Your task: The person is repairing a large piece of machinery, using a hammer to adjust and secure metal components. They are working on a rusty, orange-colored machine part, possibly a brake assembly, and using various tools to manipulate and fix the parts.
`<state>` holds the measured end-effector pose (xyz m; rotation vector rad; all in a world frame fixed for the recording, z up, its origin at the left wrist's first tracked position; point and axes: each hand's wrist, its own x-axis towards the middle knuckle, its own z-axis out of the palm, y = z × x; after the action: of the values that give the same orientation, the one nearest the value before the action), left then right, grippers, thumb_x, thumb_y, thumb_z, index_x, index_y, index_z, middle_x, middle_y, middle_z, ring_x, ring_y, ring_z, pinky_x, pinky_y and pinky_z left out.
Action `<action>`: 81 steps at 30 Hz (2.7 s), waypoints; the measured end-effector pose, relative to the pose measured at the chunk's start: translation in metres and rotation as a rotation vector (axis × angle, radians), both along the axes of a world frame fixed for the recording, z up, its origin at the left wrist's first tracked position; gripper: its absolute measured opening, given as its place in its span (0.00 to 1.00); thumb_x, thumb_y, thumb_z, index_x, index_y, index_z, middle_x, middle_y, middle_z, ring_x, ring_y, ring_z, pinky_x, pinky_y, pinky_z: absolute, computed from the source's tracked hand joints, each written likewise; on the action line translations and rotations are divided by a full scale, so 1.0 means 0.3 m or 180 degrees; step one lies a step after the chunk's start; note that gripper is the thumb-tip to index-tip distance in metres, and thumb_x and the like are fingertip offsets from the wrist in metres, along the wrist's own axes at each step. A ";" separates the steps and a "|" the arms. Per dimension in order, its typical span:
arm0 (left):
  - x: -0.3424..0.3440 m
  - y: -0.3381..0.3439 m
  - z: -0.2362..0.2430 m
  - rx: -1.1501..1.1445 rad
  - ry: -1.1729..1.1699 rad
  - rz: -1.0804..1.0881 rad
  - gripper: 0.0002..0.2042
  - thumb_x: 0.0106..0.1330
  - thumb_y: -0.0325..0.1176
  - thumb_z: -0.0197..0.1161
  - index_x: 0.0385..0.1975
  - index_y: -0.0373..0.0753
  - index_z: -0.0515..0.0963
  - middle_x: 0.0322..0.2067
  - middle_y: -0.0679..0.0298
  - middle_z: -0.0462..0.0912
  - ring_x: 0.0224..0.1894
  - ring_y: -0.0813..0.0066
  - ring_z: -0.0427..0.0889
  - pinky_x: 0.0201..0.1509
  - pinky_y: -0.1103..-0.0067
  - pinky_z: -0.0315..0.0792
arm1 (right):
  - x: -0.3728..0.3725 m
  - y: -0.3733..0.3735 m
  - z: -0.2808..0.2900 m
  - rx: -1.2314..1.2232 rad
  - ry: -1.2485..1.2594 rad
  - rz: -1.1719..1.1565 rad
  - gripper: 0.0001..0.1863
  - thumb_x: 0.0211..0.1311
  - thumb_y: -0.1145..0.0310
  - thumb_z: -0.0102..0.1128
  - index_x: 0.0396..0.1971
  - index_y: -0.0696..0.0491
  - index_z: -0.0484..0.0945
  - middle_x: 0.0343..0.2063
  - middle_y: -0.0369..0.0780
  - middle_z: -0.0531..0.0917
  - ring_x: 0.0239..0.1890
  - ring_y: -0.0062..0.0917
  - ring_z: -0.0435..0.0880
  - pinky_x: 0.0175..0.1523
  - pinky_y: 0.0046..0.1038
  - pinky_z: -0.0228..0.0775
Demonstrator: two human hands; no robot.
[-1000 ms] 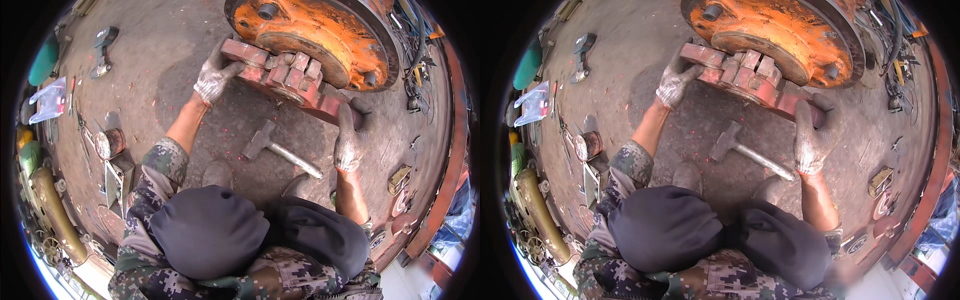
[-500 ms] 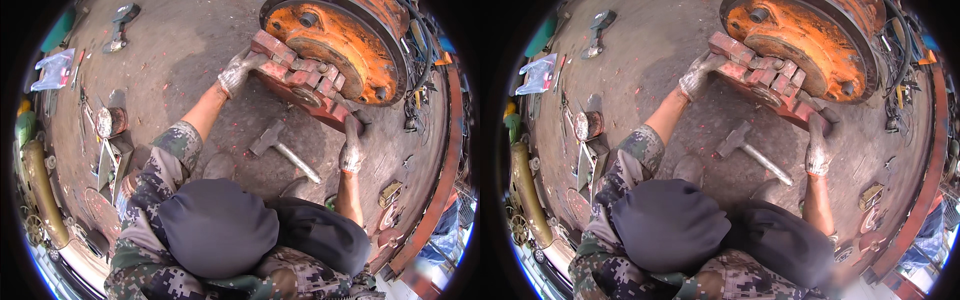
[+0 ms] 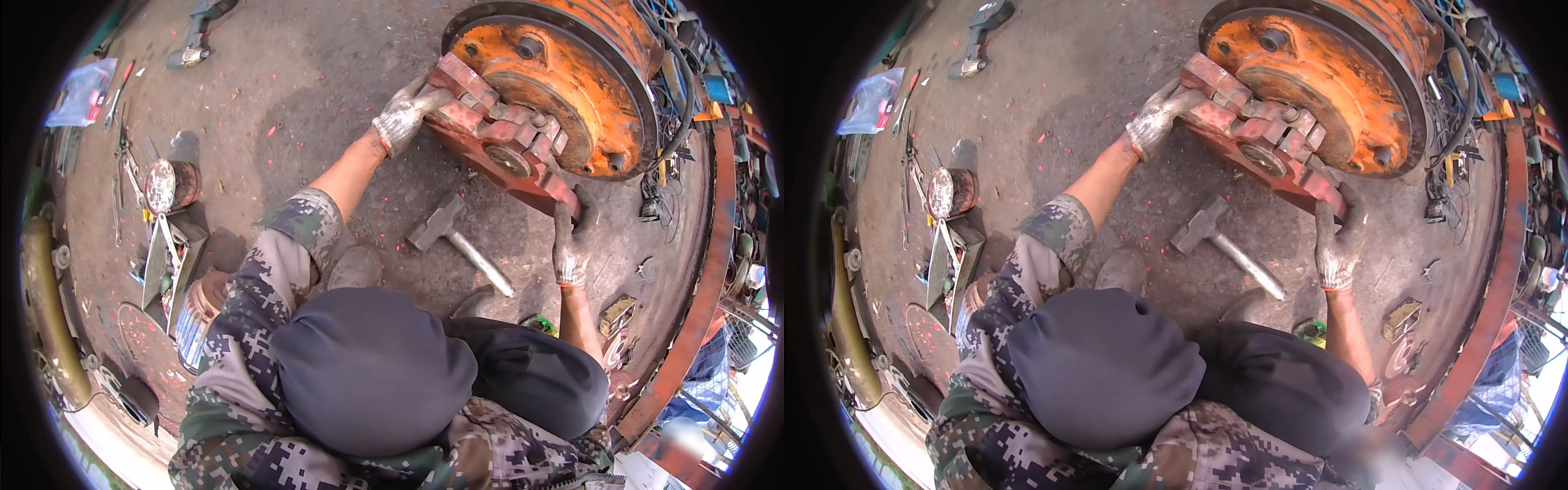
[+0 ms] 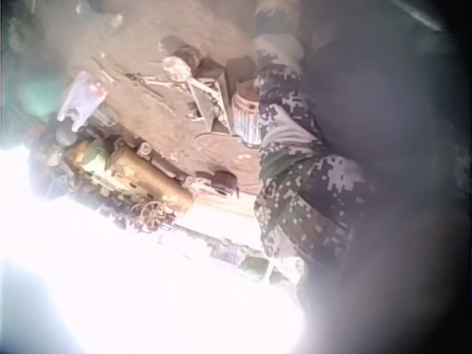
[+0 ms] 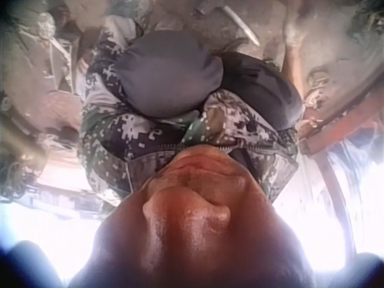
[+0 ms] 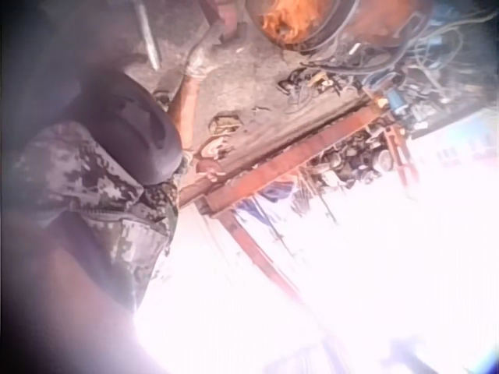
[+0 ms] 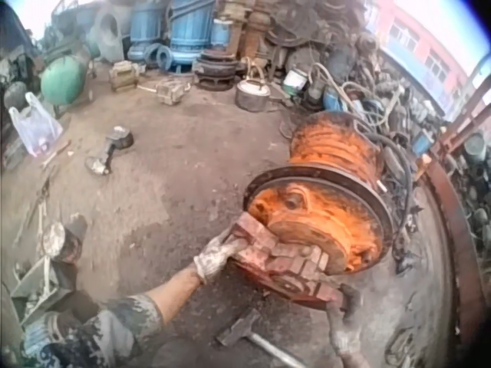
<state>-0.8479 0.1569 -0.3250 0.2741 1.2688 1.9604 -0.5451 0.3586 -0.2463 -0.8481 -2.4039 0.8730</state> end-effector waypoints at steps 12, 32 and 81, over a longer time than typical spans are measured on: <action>-0.033 -0.009 -0.030 0.0309 -0.0201 -0.0104 0.30 0.70 0.35 0.70 0.70 0.33 0.71 0.61 0.60 0.82 0.61 0.72 0.80 0.67 0.74 0.72 | -0.016 -0.016 0.094 0.0088 -0.0652 0.0204 0.30 0.69 0.60 0.71 0.64 0.59 0.73 0.58 0.47 0.80 0.60 0.35 0.80 0.63 0.35 0.73; -0.004 0.034 -0.117 0.0483 0.0001 0.0111 0.26 0.65 0.28 0.70 0.64 0.33 0.78 0.56 0.60 0.85 0.59 0.69 0.80 0.68 0.72 0.71 | -0.082 0.008 0.256 0.0928 -0.0729 0.0525 0.28 0.48 0.77 0.81 0.53 0.57 0.83 0.45 0.42 0.84 0.49 0.31 0.84 0.55 0.31 0.76; -0.005 0.102 0.141 -0.1103 0.0537 0.0581 0.33 0.70 0.60 0.65 0.66 0.43 0.74 0.58 0.60 0.81 0.58 0.62 0.81 0.60 0.63 0.78 | 0.047 0.014 -0.059 -0.3144 0.0913 -0.0702 0.41 0.77 0.44 0.55 0.75 0.60 0.61 0.66 0.46 0.74 0.62 0.32 0.76 0.67 0.34 0.69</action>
<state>-0.8494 0.1874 -0.2828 0.1558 1.7693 1.8530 -0.5309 0.3628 -0.2638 -1.1697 -1.5121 1.9629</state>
